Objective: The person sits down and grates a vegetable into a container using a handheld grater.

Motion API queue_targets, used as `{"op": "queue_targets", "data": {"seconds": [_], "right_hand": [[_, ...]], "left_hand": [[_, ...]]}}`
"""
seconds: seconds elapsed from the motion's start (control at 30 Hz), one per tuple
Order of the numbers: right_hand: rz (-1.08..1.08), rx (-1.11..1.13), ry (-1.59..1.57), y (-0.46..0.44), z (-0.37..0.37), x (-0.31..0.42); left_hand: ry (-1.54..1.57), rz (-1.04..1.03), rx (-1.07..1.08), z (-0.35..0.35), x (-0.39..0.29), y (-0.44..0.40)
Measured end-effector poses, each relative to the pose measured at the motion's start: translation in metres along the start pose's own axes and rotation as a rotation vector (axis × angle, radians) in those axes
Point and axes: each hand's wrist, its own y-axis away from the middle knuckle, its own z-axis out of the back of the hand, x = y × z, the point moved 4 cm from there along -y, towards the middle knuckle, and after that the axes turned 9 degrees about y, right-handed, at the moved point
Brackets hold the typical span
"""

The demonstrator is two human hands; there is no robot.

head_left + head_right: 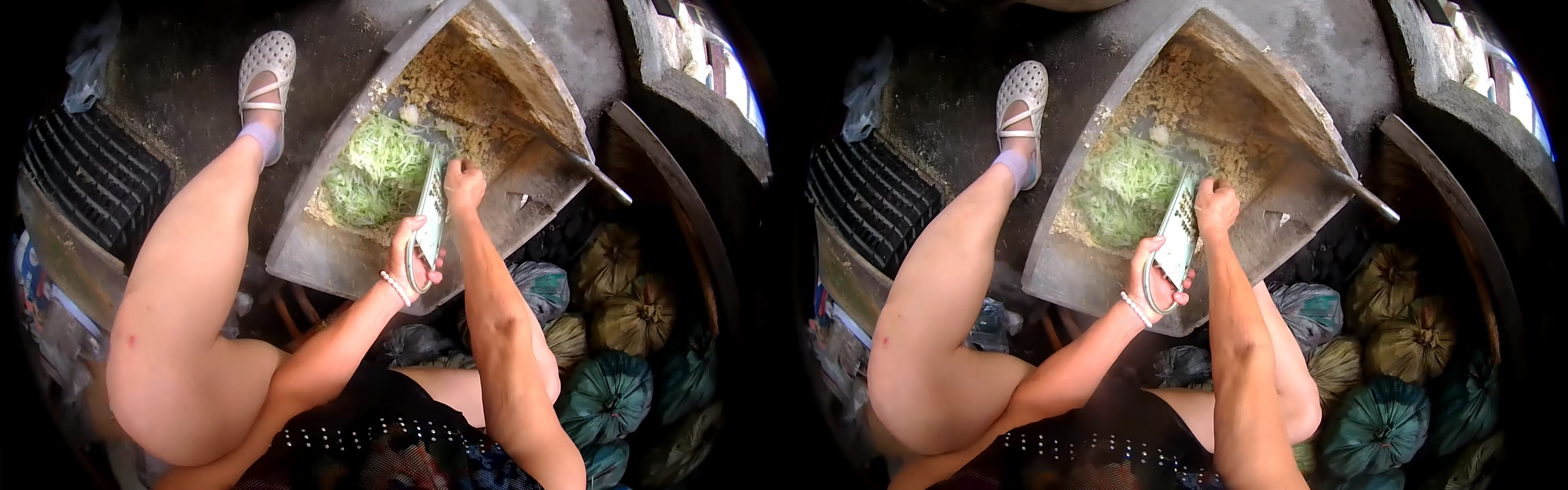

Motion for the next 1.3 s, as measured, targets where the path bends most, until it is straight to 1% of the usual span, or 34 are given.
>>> {"op": "queue_targets", "data": {"seconds": [0.07,0.1,0.13,0.17,0.2,0.23,0.3,0.37,0.43,0.5,0.53,0.57,0.63,0.67,0.7,0.73,0.77,0.8,0.83,0.87,0.97,1.0,1.07,1.1,1.13,1.17,1.23,1.3], "right_hand": [[0.100,-0.008,-0.021,-0.002,0.005,0.009],[0.061,0.055,-0.077,0.011,0.010,0.000],[0.092,0.054,-0.117,0.036,0.028,0.003],[0.149,0.051,-0.146,0.065,0.052,0.011],[0.265,0.013,-0.188,0.089,0.068,0.015],[0.344,-0.027,-0.182,0.106,0.072,0.008],[0.323,-0.102,-0.192,0.118,0.071,0.008],[0.179,-0.023,-0.012,0.066,0.034,0.005],[0.105,-0.079,0.066,0.010,0.006,0.010],[0.126,-0.083,0.090,0.005,0.005,0.000],[0.150,-0.109,0.092,-0.002,0.005,0.006],[0.163,-0.056,0.043,0.007,0.012,0.009],[0.148,0.093,-0.050,0.054,0.044,0.007],[0.202,0.155,-0.125,0.078,0.062,0.011],[0.346,0.030,-0.076,0.099,0.066,0.006],[0.342,-0.031,-0.101,0.106,0.064,0.009],[0.335,-0.090,-0.126,0.110,0.063,0.009],[0.269,-0.106,-0.096,0.084,0.043,0.008],[0.177,0.013,0.047,0.048,0.023,0.006],[0.111,-0.027,0.100,0.019,0.013,0.012],[0.117,-0.032,0.134,-0.007,0.003,0.013],[0.123,-0.040,0.128,-0.003,0.004,0.010],[0.161,0.079,0.014,0.041,0.033,0.004],[0.184,0.133,-0.044,0.067,0.053,0.008],[0.299,0.072,-0.075,0.090,0.061,0.003],[0.306,0.018,-0.088,0.109,0.064,-0.001],[0.272,-0.003,-0.079,0.101,0.057,0.007],[0.104,0.135,0.094,0.038,0.023,0.014]], "left_hand": [[-0.009,0.008,-0.035,-0.003,-0.001,0.004],[-0.007,0.010,-0.028,-0.003,-0.001,0.003],[0.010,-0.004,0.008,-0.003,0.000,0.001],[0.024,-0.018,0.041,-0.003,0.001,0.000],[0.042,-0.060,0.052,-0.011,0.000,0.002],[0.092,-0.109,0.012,-0.005,0.003,-0.006],[0.099,-0.201,-0.027,-0.002,0.003,-0.010],[0.018,-0.021,0.052,0.005,-0.002,-0.002],[0.035,-0.013,0.011,-0.002,-0.002,0.001],[0.020,0.017,-0.060,-0.002,0.002,0.001],[0.007,-0.003,-0.039,-0.003,0.001,0.002],[0.002,-0.007,-0.032,-0.006,-0.002,0.001],[0.026,-0.022,0.009,-0.004,-0.001,0.002],[0.015,-0.037,0.042,-0.005,-0.003,0.003],[0.059,-0.082,0.005,-0.008,-0.002,0.002],[0.065,-0.135,-0.018,-0.012,-0.003,0.002],[0.059,-0.117,-0.012,-0.009,-0.003,0.002],[0.052,-0.100,-0.007,-0.006,-0.004,0.001],[0.032,-0.013,0.031,0.000,-0.003,0.001],[0.030,-0.009,0.007,0.000,-0.002,0.001],[-0.001,-0.016,-0.071,-0.005,0.003,0.003],[-0.006,-0.023,-0.063,-0.006,0.000,0.001],[0.047,-0.027,-0.029,-0.002,0.004,-0.001],[0.043,-0.031,0.046,-0.006,0.003,0.000],[0.069,-0.099,0.034,-0.008,0.005,-0.003],[0.094,-0.170,0.020,-0.013,0.004,-0.005],[0.117,-0.191,-0.006,-0.007,0.001,-0.004],[0.041,-0.004,0.024,0.004,0.001,-0.003]]}}
